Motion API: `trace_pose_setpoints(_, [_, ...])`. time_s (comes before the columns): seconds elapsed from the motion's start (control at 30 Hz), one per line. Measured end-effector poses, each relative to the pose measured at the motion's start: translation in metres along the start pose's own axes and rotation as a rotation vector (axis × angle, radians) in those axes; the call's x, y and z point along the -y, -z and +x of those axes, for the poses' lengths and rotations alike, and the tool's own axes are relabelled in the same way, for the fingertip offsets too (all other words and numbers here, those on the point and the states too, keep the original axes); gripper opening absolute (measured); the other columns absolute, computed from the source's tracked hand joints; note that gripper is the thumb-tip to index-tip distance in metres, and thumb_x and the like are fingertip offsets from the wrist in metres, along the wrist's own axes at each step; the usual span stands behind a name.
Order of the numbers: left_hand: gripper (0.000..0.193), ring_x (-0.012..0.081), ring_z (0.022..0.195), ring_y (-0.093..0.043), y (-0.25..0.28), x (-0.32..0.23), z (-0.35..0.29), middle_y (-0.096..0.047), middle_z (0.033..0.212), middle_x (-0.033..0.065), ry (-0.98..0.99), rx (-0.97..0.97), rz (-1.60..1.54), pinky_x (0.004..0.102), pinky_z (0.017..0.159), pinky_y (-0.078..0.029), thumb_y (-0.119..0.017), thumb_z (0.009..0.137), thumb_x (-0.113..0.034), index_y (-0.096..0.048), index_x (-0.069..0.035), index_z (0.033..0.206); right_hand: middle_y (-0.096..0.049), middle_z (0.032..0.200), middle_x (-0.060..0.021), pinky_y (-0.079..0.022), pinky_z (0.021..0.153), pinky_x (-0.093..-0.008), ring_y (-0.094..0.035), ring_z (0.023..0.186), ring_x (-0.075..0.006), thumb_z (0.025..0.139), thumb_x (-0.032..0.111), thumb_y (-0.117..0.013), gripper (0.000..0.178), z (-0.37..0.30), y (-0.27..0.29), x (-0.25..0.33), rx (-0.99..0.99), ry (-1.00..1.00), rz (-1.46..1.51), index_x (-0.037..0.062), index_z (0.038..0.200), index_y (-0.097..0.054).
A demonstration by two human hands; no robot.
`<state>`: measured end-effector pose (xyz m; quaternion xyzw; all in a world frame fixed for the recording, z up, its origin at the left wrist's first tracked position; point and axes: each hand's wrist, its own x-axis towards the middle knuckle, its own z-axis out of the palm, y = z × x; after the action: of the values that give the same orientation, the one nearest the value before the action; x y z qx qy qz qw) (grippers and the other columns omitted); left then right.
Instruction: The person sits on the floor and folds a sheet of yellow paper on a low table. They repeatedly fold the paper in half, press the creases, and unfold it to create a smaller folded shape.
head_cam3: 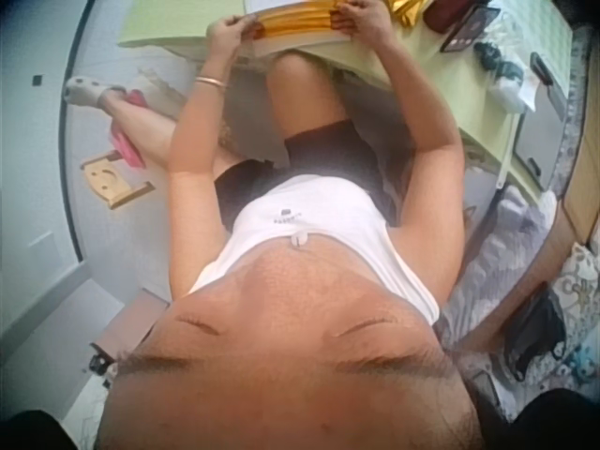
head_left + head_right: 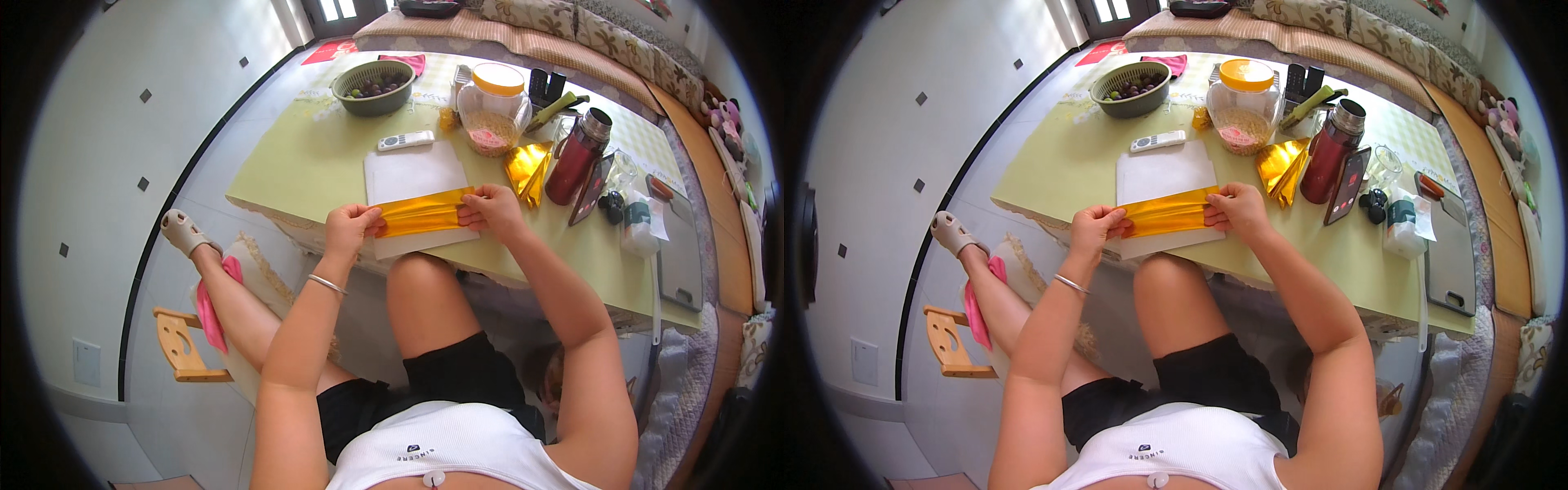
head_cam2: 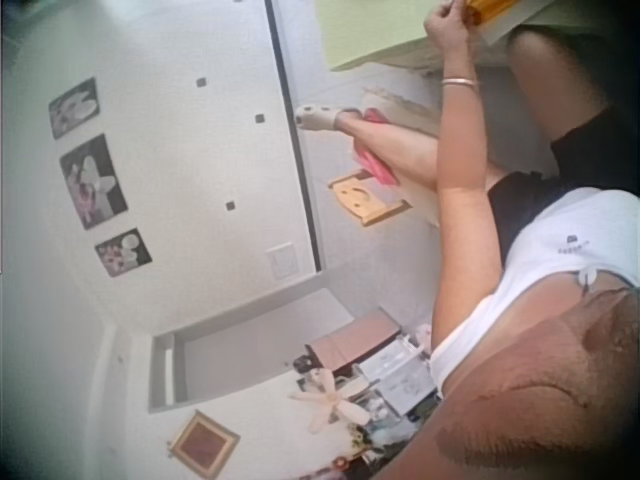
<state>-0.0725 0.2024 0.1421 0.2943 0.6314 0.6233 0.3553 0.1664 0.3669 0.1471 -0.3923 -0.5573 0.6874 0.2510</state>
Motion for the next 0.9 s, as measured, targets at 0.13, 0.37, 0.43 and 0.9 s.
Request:
trace_pose_setpoints(0.13, [0.012,0.0155,0.069,-0.07,-0.001,-0.003,-0.004,-0.071,0.078,0.0093,0.036,0.046,0.166,0.0243,0.064,-0.057,-0.071,0.089,-0.009,-0.068,0.001,0.085,-0.071,0.079,-0.0115,-0.055,0.052,-0.0275,-0.071,0.065,-0.0193,0.093,0.018,-0.068,0.018,-0.009,0.007,0.004,0.006,-0.008,-0.097,0.0011,0.092,-0.064])
trace_pose_setpoints(0.37, [0.015,0.0105,0.064,-0.064,-0.003,-0.003,-0.015,-0.069,0.074,0.0067,0.004,0.098,0.366,0.0231,0.059,-0.053,-0.075,0.085,-0.01,-0.068,0.001,0.079,-0.07,0.074,-0.0092,-0.053,0.051,-0.0255,-0.068,0.06,-0.0147,0.091,0.016,-0.069,0.018,-0.02,0.014,0.002,0.011,0.01,-0.239,-0.0003,0.087,-0.064])
trace_pose_setpoints(0.43, [0.017,0.0089,0.061,-0.061,-0.002,-0.002,-0.018,-0.069,0.073,0.0065,-0.021,0.099,0.459,0.0226,0.056,-0.049,-0.076,0.084,-0.011,-0.068,0.001,0.076,-0.069,0.071,-0.0079,-0.053,0.051,-0.0251,-0.066,0.058,-0.0131,0.091,0.016,-0.069,0.018,-0.023,0.017,-0.002,0.017,0.05,-0.312,-0.0007,0.084,-0.065])
trace_pose_setpoints(0.9, [0.031,0.0191,0.065,-0.058,-0.003,0.003,-0.045,-0.062,0.073,0.0122,-0.22,0.038,0.826,0.034,0.06,-0.047,-0.081,0.074,-0.023,-0.064,0.002,0.068,-0.067,0.072,-0.0161,-0.05,0.065,-0.0384,-0.065,0.067,-0.027,0.078,0.025,-0.073,0.026,-0.04,0.017,-0.005,-0.084,0.247,-0.864,0.0005,0.084,-0.071])
